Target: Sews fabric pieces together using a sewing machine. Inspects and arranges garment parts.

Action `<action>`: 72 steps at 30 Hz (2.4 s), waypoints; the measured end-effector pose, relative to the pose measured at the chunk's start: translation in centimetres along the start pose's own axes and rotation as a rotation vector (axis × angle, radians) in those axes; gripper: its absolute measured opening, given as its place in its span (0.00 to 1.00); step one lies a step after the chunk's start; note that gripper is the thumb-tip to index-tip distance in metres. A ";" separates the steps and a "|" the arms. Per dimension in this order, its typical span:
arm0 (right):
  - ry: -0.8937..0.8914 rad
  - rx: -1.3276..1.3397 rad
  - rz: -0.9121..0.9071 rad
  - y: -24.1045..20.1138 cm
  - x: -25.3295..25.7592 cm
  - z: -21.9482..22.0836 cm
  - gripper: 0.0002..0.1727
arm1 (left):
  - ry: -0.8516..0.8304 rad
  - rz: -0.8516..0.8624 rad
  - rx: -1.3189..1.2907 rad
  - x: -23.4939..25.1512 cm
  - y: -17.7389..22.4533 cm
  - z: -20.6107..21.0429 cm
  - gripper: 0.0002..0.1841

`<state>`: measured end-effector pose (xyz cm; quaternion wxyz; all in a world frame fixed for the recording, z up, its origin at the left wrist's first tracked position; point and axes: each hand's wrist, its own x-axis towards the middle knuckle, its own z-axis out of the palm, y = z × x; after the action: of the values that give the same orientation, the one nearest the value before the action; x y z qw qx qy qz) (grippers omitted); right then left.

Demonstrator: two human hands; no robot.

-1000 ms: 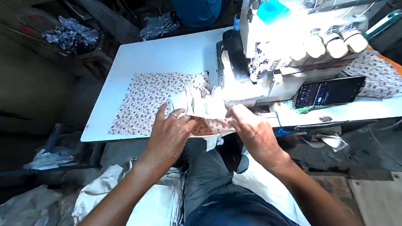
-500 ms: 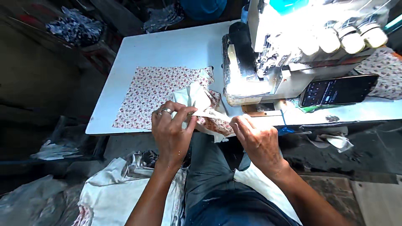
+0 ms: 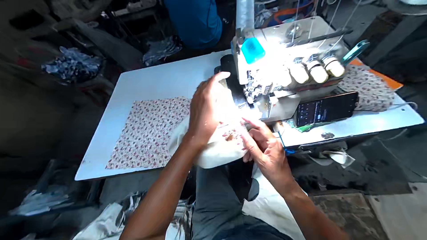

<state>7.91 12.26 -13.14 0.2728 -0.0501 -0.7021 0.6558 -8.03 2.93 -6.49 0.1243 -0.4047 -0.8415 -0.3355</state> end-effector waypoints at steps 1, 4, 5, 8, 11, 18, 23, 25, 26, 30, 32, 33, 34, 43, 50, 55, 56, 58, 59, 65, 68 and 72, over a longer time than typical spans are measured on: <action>0.070 -0.077 0.018 1.1 0.0 -0.7 0.23 | -0.061 -0.065 0.012 1.5 -0.2 1.6 0.26; 0.157 -0.166 -0.005 3.5 -0.9 -2.2 0.17 | -0.148 -0.191 -0.043 3.6 0.0 5.0 0.27; 0.166 -0.172 -0.027 3.6 -1.0 -2.5 0.14 | -0.134 -0.192 -0.063 3.8 0.3 5.4 0.27; 0.177 -0.160 -0.045 3.4 -0.6 -3.0 0.13 | -0.111 -0.198 -0.098 4.1 0.7 6.0 0.33; 0.174 -0.177 -0.059 3.2 0.2 -3.2 0.13 | -0.107 -0.190 -0.102 4.4 0.3 6.1 0.35; 0.105 -0.633 -0.135 4.0 0.0 -4.3 0.13 | -0.330 -0.124 -0.186 5.6 -1.4 4.3 0.41; 0.080 -0.884 -0.341 2.9 -0.2 -4.8 0.12 | -0.386 0.106 -0.176 3.1 -2.3 -0.8 0.38; 0.020 -0.835 -0.385 2.5 0.1 -4.6 0.11 | -0.310 0.133 -0.145 0.1 -1.5 -2.9 0.35; -0.013 -0.834 -0.373 2.5 0.4 -4.4 0.12 | -0.280 0.125 -0.162 -1.5 -1.0 -3.8 0.36; -0.125 -0.837 -0.220 2.3 1.2 -3.6 0.20 | -0.165 0.030 -0.279 -8.0 -0.4 -3.9 0.53; -0.183 -0.457 -0.166 0.9 1.5 -3.9 0.11 | -0.146 -0.048 -0.127 -10.4 -0.9 -1.8 0.60; -0.221 -0.123 -0.165 -0.1 1.6 -4.2 0.06 | -0.162 -0.083 -0.041 -11.1 -1.3 -0.5 0.61; -0.265 0.154 -0.181 -1.2 1.5 -4.5 0.05 | -0.186 -0.120 0.009 -11.3 -1.9 0.6 0.58; -0.097 -0.036 -0.005 3.8 -3.3 -3.1 0.12 | -0.188 -0.049 0.417 -8.7 -4.9 -8.8 0.11; 0.135 -0.313 0.122 4.9 -0.5 -3.1 0.12 | -0.354 0.046 0.228 -8.0 -0.6 -6.9 0.28; 0.161 -0.139 0.111 4.4 -0.7 -3.9 0.08 | -0.086 -0.080 -0.268 -5.3 3.9 -0.3 0.38; 0.173 -0.069 0.138 4.2 -0.9 -4.0 0.08 | -0.088 -0.105 -0.343 -4.8 3.8 0.8 0.40; 0.193 -0.065 0.155 4.4 -1.4 -4.1 0.07 | -0.123 -0.141 -0.352 -3.8 2.0 2.8 0.40; 0.197 -0.112 0.137 4.8 -1.6 -4.1 0.08 | -0.147 -0.126 -0.290 -3.3 0.3 3.5 0.38; 0.104 -0.301 0.033 5.5 -2.0 -3.6 0.11 | -0.088 0.051 0.098 -2.7 -2.6 2.2 0.27; 0.135 -0.374 0.020 5.8 -1.9 -3.9 0.11 | 0.014 0.303 0.143 -5.6 -0.4 3.5 0.15; 0.158 -0.479 -0.002 5.8 -1.7 -4.7 0.08 | -0.124 0.257 0.233 -7.7 0.5 4.9 0.26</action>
<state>9.80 16.49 -19.23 0.3078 -0.1639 -0.8141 0.4643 -2.38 1.83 -13.61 0.1602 -0.5115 -0.8223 -0.1914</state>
